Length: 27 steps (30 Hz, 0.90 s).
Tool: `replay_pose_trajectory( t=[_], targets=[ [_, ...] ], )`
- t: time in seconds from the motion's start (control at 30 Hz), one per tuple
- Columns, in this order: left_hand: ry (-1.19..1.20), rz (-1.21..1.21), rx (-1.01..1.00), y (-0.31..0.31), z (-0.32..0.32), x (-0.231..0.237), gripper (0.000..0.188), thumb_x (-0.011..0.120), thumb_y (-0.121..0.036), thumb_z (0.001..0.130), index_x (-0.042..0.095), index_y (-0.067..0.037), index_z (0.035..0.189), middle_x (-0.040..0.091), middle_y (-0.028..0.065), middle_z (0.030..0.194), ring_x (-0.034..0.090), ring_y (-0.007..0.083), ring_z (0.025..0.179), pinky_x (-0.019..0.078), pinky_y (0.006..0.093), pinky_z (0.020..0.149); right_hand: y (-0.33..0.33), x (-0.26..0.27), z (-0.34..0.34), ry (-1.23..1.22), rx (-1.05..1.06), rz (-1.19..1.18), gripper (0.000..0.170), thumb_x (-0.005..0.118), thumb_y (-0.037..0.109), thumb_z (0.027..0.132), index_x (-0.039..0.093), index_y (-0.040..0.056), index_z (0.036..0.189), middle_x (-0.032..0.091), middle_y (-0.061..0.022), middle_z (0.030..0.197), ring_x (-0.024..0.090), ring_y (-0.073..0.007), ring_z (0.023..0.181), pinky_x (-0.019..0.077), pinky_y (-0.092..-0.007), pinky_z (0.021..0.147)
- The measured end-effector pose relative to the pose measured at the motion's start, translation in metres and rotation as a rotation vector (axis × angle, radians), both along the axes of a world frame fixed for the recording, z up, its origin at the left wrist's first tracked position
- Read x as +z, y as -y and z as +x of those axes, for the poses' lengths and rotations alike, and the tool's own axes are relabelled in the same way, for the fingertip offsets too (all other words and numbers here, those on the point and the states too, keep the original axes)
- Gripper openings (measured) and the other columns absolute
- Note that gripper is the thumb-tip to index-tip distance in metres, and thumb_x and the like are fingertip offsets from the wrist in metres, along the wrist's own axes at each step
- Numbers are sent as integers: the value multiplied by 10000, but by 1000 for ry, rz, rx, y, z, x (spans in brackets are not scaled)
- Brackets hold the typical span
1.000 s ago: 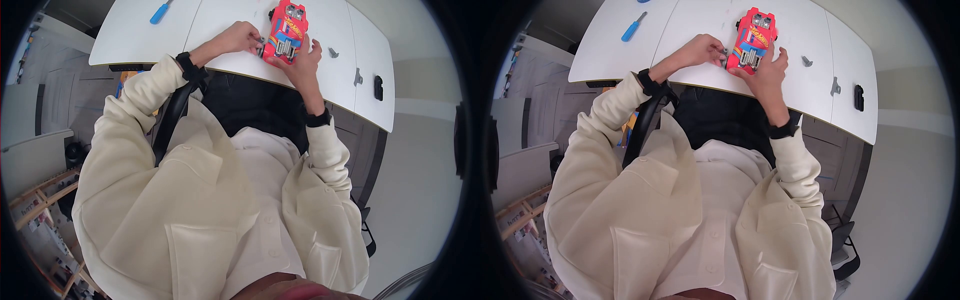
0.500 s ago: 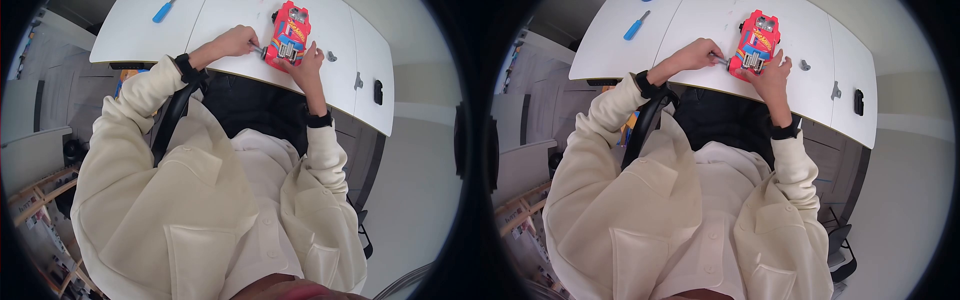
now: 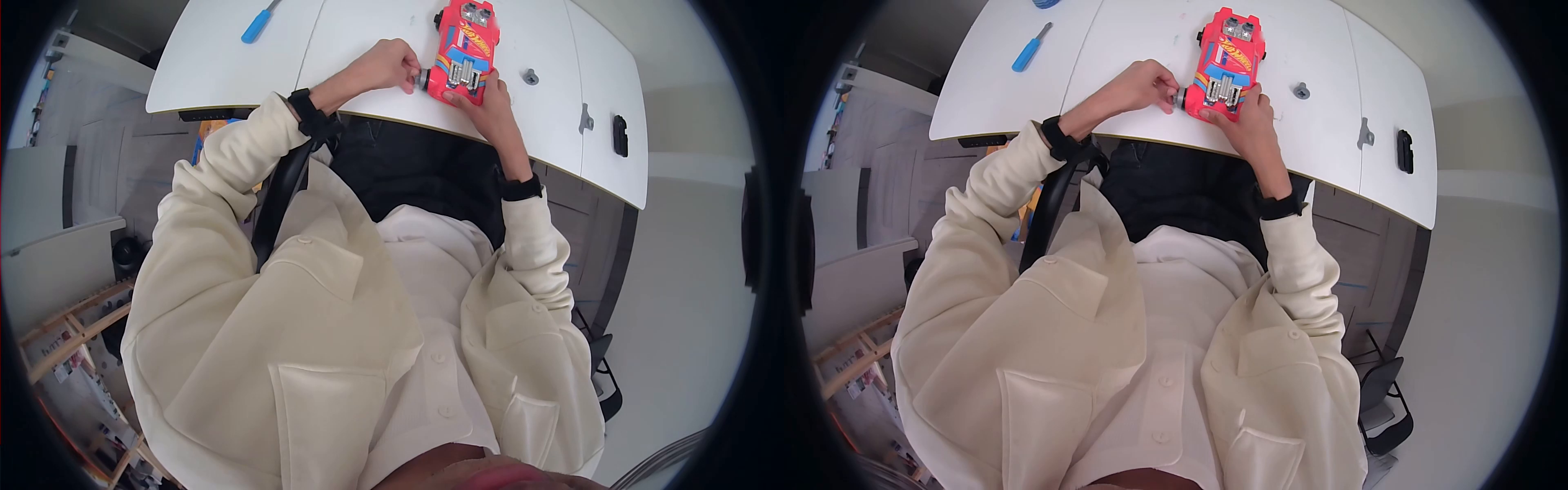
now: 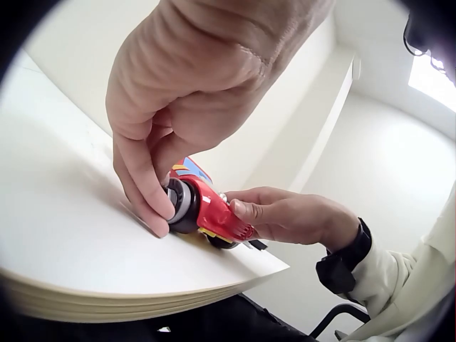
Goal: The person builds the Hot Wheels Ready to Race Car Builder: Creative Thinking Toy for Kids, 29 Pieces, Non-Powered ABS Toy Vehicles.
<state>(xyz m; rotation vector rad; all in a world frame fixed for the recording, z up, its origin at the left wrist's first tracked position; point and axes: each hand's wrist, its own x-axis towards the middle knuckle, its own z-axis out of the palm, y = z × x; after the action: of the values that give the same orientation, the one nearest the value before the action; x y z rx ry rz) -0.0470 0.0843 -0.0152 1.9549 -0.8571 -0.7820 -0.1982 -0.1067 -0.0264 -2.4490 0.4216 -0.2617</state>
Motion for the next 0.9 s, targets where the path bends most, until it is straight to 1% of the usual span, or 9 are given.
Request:
replay_pose_trajectory(
  t=[0.07, 0.17, 0.23, 0.37, 0.43, 0.53, 0.67, 0.73, 0.9],
  targets=[
    [2, 15, 8, 3, 3, -5, 84, 636, 2, 900, 659, 77, 930, 700, 134, 840, 737, 210, 744, 566, 305, 738, 0, 0, -1, 8, 7, -19, 1126, 844, 552, 706, 309, -179, 1375, 534, -350, 1179, 578, -452, 1094, 513, -451, 885],
    [-151, 2, 12, 6, 5, -14, 192, 579, 47, 891, 603, 57, 1082, 686, 135, 859, 724, 202, 753, 566, 309, 722, 0, 1, -2, 8, 3, -19, 1101, 842, 554, 707, 327, -161, 1366, 537, -346, 1177, 577, -455, 1096, 514, -458, 882],
    [196, -154, -83, -2, 5, -16, 380, 553, 52, 892, 490, 10, 1264, 675, 137, 901, 700, 185, 745, 569, 314, 683, 1, 0, -2, -14, -10, -26, 1083, 839, 561, 707, 341, -146, 1358, 538, -342, 1180, 578, -453, 1100, 514, -466, 882],
    [257, -71, -119, -11, 9, 0, 430, 552, -7, 935, 411, -39, 1340, 659, 112, 902, 676, 163, 757, 555, 299, 650, 5, -3, -3, -15, -25, -25, 1077, 838, 565, 707, 342, -134, 1360, 541, -336, 1183, 578, -452, 1105, 514, -469, 884],
    [-147, 78, -24, -10, 10, 13, 367, 539, -52, 966, 441, -46, 1320, 641, 92, 858, 663, 153, 747, 537, 281, 650, 5, -1, -3, -23, 2, -6, 1070, 837, 565, 707, 343, -116, 1367, 541, -332, 1192, 577, -456, 1111, 513, -473, 887],
    [-237, 122, -29, 0, 4, 20, 367, 520, -54, 972, 440, -52, 1329, 617, 80, 824, 655, 149, 750, 536, 273, 662, 5, -5, -2, -17, -23, -20, 1052, 845, 554, 702, 351, -100, 1363, 543, -326, 1188, 576, -460, 1112, 512, -477, 886],
    [-189, 43, -97, 8, 3, 0, 406, 511, -33, 965, 427, -58, 1361, 612, 79, 820, 660, 154, 754, 546, 285, 663, 9, -6, -2, 15, -2, -10, 1034, 853, 543, 695, 366, -90, 1352, 545, -323, 1186, 578, -462, 1105, 511, -478, 888],
    [113, -28, -157, 1, 1, 0, 437, 489, -26, 971, 405, -53, 1399, 613, 73, 807, 670, 161, 771, 551, 298, 665, 11, -6, -2, 23, 20, 19, 1031, 860, 536, 687, 373, -87, 1348, 547, -321, 1185, 583, -463, 1095, 511, -480, 887],
    [-162, 116, -64, 3, 2, 14, 552, 555, -17, 941, 366, -71, 1457, 615, 103, 921, 668, 171, 767, 553, 308, 671, 9, -4, -2, -3, -3, 5, 1030, 864, 541, 678, 382, -79, 1346, 548, -325, 1194, 583, -467, 1106, 509, -488, 896]
  ],
)
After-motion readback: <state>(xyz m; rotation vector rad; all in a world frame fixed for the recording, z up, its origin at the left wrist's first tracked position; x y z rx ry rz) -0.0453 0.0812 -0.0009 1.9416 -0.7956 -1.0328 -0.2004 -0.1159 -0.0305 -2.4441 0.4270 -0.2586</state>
